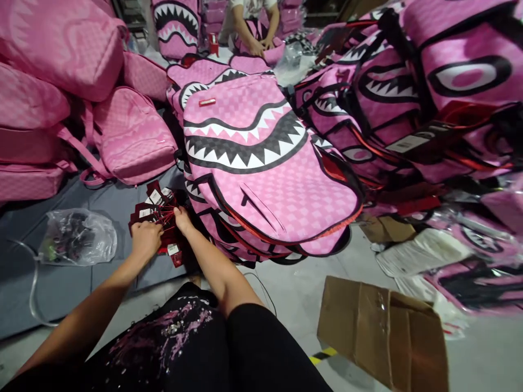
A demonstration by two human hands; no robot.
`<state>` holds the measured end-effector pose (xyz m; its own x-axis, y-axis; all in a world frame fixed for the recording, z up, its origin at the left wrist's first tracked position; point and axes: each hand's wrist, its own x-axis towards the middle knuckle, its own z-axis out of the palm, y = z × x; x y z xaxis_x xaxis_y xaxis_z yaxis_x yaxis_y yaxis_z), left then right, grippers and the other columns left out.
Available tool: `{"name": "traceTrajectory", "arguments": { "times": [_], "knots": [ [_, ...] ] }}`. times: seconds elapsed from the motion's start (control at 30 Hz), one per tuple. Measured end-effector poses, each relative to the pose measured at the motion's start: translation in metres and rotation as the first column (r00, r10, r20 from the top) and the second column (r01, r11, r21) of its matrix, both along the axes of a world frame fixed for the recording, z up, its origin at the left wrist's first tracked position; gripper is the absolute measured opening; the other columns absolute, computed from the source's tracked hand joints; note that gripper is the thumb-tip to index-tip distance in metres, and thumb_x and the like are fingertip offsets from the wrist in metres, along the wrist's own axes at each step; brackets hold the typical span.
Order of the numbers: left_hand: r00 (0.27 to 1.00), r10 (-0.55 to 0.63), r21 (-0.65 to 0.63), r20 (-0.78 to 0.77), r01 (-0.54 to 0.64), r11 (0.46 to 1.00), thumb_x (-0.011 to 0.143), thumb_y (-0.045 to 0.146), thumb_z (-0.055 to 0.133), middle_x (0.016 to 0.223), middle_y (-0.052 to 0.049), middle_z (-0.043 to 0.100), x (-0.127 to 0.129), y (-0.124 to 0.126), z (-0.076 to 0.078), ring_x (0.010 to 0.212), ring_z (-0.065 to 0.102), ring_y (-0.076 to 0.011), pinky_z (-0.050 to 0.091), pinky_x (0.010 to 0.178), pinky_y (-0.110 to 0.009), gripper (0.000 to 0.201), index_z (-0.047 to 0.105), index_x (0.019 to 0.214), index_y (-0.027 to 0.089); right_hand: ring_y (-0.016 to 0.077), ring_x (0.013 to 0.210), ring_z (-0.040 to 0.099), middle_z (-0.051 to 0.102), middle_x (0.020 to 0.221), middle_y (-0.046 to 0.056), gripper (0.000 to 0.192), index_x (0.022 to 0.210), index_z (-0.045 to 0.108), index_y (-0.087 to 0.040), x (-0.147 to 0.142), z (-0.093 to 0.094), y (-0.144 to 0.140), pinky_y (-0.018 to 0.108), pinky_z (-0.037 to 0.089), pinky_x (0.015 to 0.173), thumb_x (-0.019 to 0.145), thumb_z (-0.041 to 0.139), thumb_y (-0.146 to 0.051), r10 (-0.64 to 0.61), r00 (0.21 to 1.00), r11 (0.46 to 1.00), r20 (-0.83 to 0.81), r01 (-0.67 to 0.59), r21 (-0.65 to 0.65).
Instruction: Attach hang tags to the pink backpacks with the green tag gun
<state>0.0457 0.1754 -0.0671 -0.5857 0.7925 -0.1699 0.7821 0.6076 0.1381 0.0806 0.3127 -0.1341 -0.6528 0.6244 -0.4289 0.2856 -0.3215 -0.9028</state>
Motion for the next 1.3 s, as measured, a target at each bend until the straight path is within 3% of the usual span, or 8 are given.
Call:
{"name": "traceTrajectory", "arguments": {
  "times": [0.13,0.27,0.4,0.5,0.63,0.8,1.07,1.3],
  "knots": [
    [0.999,-0.04,0.046,0.017,0.039,0.998,0.094,0.028,0.043,0.093,-0.009,0.074,-0.012,-0.039,0.02,0.095,0.062,-0.0265,0.033,0.104,-0.051,0.029,0.07,0.086,0.02,0.0187,0.114,0.063,0.066,0.129,0.007,0.047,0.136,0.057,-0.018,0.019,0.007,-0.009,0.034,0.046,0.103,0.091,0.058,-0.031,0.058,0.998,0.993,-0.01,-0.056,0.107],
    [0.974,-0.159,0.218,0.16,0.122,0.968,0.097,0.035,0.041,0.098,-0.004,0.076,-0.004,-0.047,0.027,0.091,0.066,-0.02,0.039,0.107,-0.039,0.032,0.071,0.094,0.025,0.017,0.1,0.068,0.073,0.111,0.001,0.029,0.115,0.069,-0.024,0.117,0.033,-0.037,0.029,0.05,0.093,0.09,0.056,-0.034,0.07,0.998,0.956,0.002,-0.067,0.286],
    [0.88,-0.342,0.303,0.329,0.244,0.921,0.098,0.036,0.041,0.098,-0.004,0.075,0.033,-0.026,0.024,0.091,0.067,-0.019,0.049,0.09,-0.032,0.035,0.074,0.099,0.026,0.0194,0.08,0.067,0.073,0.091,0.007,0.035,0.103,0.067,-0.02,0.244,0.058,-0.041,0.031,0.05,0.078,0.09,0.052,-0.049,-0.219,0.96,0.855,0.175,0.103,0.509],
    [0.808,-0.438,0.282,0.395,0.347,0.894,0.098,0.03,0.045,0.1,-0.002,0.075,0.072,0.0,0.02,0.091,0.067,-0.016,0.049,0.087,-0.027,0.03,0.075,0.103,0.027,0.0212,0.072,0.063,0.07,0.082,0.008,0.043,0.103,0.062,-0.017,0.293,0.057,-0.023,0.033,0.046,0.071,0.089,0.05,-0.056,-0.498,0.818,0.72,0.287,0.206,0.662],
    [0.814,-0.441,0.222,0.377,0.383,0.897,0.097,0.026,0.05,0.098,-0.002,0.073,0.116,0.034,0.018,0.085,0.068,-0.0154,0.05,0.076,-0.024,0.027,0.074,0.11,0.027,0.0224,0.065,0.06,0.065,0.068,0.009,0.045,0.08,0.058,-0.019,0.289,0.038,0.001,0.032,0.041,0.065,0.078,0.062,-0.064,-0.653,0.674,0.621,0.345,0.217,0.753],
    [0.831,-0.436,0.141,0.347,0.413,0.9,0.099,0.025,0.046,0.104,-0.004,0.071,0.144,0.057,0.022,0.093,0.067,-0.0177,0.05,0.078,-0.026,0.029,0.073,0.112,0.026,0.0198,0.064,0.058,0.064,0.067,0.008,0.033,0.077,0.061,-0.018,0.285,0.031,0.005,0.029,0.04,0.066,0.084,0.055,-0.049,-0.646,0.702,0.598,0.301,0.221,0.77],
    [0.824,-0.367,0.065,0.432,0.377,0.924,0.098,0.026,0.044,0.112,-0.006,0.074,0.175,0.081,0.015,0.106,0.068,-0.0231,0.05,0.091,-0.032,0.035,0.071,0.121,0.03,0.0176,0.07,0.062,0.071,0.084,0.007,0.036,0.1,0.07,-0.019,0.318,0.041,-0.002,0.029,0.046,0.072,0.087,0.048,-0.045,-0.484,0.855,0.711,0.184,0.262,0.653],
    [0.764,-0.372,0.165,0.527,0.337,0.927,0.089,0.014,0.05,0.111,-0.003,0.076,0.193,0.097,0.02,0.106,0.069,-0.0202,0.05,0.088,-0.026,0.036,0.075,0.11,0.029,0.0211,0.056,0.062,0.07,0.068,0.009,0.051,0.078,0.067,-0.018,0.323,0.055,0.02,0.031,0.048,0.056,0.078,0.056,-0.068,-0.454,0.888,0.773,0.075,0.351,0.528]
  ]
}}
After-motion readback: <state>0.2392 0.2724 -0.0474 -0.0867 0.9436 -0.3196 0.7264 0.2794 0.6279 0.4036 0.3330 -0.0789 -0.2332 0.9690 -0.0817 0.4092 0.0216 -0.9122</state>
